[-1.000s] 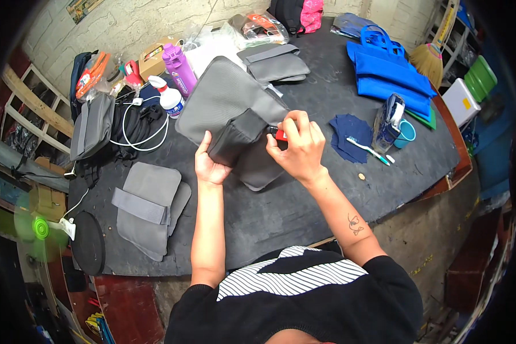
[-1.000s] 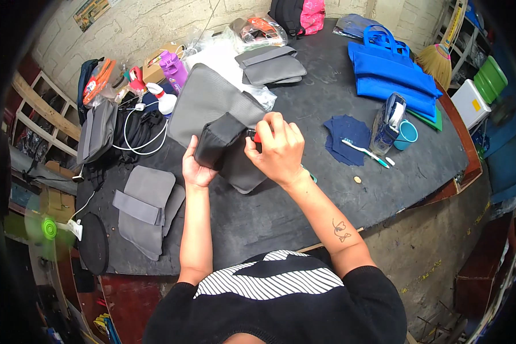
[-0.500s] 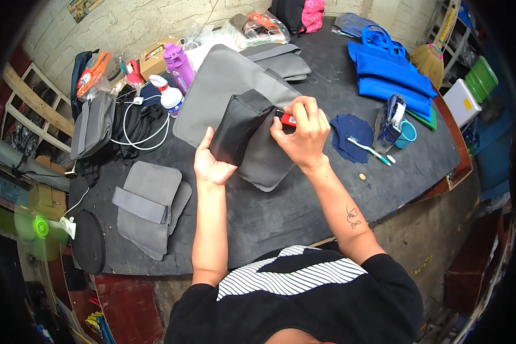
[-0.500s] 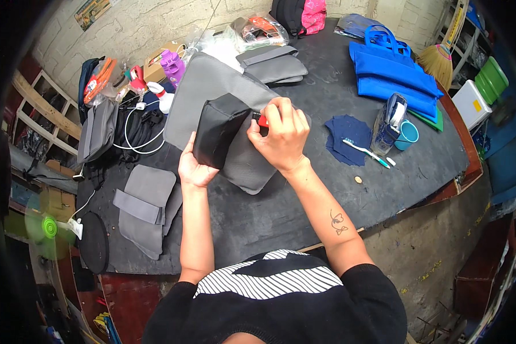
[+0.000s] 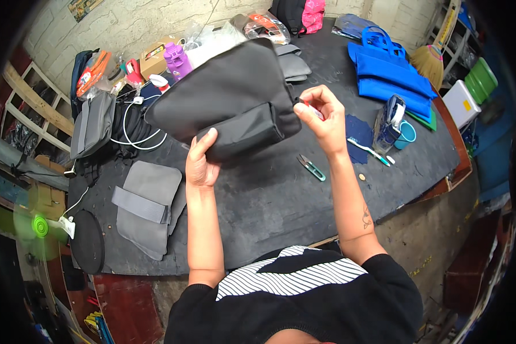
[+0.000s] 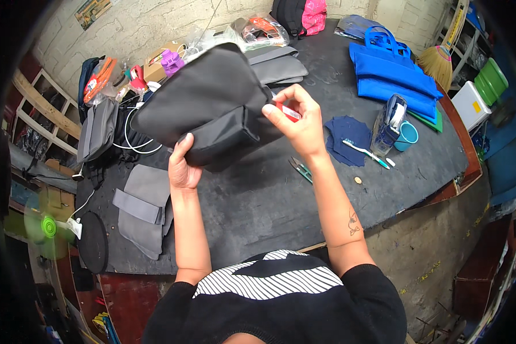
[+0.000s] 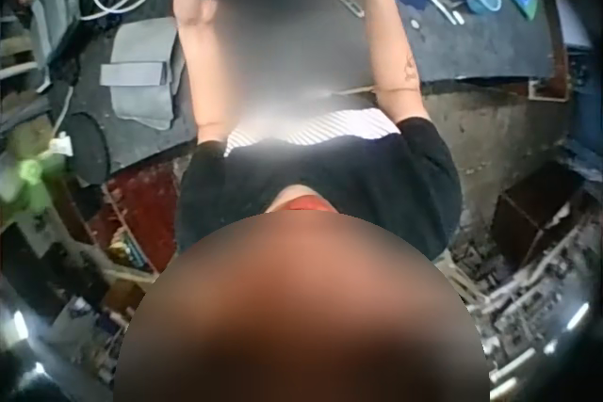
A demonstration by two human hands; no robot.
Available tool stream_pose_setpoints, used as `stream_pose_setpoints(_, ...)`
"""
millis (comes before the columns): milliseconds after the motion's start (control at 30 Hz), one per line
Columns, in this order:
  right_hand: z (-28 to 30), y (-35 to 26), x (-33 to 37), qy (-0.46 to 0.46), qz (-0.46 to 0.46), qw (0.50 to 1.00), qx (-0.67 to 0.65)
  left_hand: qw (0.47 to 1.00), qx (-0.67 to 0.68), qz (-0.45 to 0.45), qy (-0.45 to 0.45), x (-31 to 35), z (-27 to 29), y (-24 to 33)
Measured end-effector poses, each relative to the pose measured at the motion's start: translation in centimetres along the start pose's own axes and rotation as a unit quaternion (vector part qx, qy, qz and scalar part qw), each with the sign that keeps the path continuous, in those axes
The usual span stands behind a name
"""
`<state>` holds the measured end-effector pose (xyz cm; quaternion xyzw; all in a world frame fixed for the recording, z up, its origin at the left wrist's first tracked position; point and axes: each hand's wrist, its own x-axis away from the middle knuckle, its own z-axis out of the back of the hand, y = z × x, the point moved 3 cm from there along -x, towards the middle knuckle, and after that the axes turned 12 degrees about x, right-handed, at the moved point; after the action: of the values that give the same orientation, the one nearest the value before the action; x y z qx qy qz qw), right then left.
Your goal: Marking fabric and sealing strap edges with a lighter to assemble textile pouches.
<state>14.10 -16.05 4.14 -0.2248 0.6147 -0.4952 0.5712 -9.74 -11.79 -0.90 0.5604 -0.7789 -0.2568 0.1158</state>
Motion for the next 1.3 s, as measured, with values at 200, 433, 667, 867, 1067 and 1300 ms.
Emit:
stream_pose_setpoints(200,-0.5,-0.8,-0.6,-0.055,0.002,0.973,0.226,0.989,-0.151,-0.006,-0.003,0.2,-1.2,0.2)
stream_pose_setpoints(433,0.0,-0.1,-0.4,-0.086,-0.031,0.963,0.253,0.980,-0.197,-0.020,0.013,0.1,-1.0,-0.6)
stream_pose_setpoints(667,1.4,-0.2,-0.3,-0.033,0.034,0.966,0.254,0.872,-0.469,-0.082,-0.115,-1.0,-5.0,0.7)
stream_pose_setpoints(867,0.5,2.4,-0.3,0.052,0.023,0.989,0.133,0.555,-0.800,-0.011,-0.227,-2.6,-6.5,-1.9)
stream_pose_setpoints(1067,1.5,8.9,-1.3,0.011,0.000,0.999,0.035,0.512,-0.806,-0.218,-0.203,-0.7,-5.1,-5.1)
stream_pose_setpoints(1300,0.2,10.0,-2.4,0.074,0.040,0.995,0.053,0.473,-0.758,-0.416,-0.168,3.1,-5.4,-7.2)
